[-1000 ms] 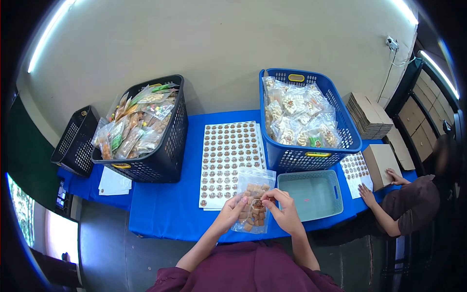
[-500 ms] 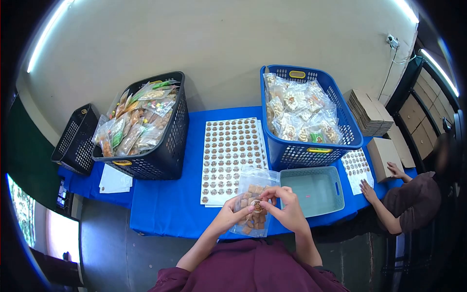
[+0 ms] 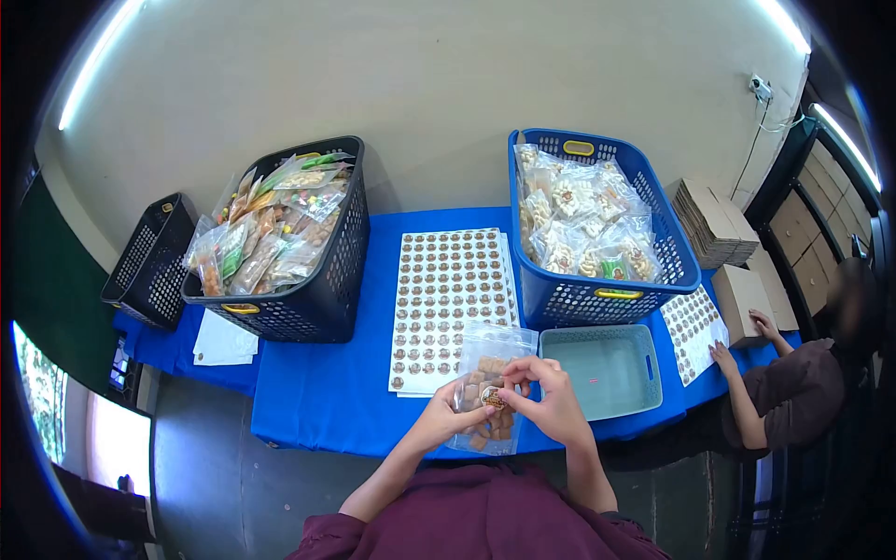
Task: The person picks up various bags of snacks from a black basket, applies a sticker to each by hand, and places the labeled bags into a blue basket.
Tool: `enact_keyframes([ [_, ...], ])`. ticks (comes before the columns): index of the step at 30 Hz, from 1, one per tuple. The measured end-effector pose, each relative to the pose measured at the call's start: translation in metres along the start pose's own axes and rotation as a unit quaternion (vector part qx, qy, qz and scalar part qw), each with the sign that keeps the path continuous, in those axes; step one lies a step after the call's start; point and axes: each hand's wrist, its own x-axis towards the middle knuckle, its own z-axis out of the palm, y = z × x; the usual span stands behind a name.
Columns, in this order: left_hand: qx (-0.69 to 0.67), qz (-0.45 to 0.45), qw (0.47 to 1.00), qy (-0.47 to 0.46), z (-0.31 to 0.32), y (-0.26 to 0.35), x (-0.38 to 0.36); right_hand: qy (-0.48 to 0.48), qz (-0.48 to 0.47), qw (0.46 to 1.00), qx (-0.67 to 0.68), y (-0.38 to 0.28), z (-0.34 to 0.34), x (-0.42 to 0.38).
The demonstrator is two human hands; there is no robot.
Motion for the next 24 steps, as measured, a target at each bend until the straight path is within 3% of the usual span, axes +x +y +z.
enact_keyframes([
  [8, -0.008, 0.052, 0.999, 0.006, 0.001, -0.007, 0.004, 0.034, -0.056, 0.997, -0.038, 0.001, 0.001, 0.001],
  [16, -0.019, 0.102, 0.994, 0.022, 0.012, -0.007, 0.002, 0.02, -0.013, 0.999, -0.031, 0.008, 0.001, -0.01],
  [20, -0.054, 0.06, 0.996, 0.044, 0.002, -0.019, 0.008, 0.028, -0.059, 0.998, -0.016, 0.016, -0.001, -0.014],
  [23, -0.093, 0.009, 0.992, 0.081, -0.002, -0.025, 0.013, 0.044, 0.062, 0.961, 0.266, 0.035, -0.001, -0.024],
  [24, -0.099, 0.019, 0.991, 0.085, 0.0, -0.023, 0.015, 0.053, 0.033, 0.976, 0.21, 0.036, -0.005, -0.023],
])
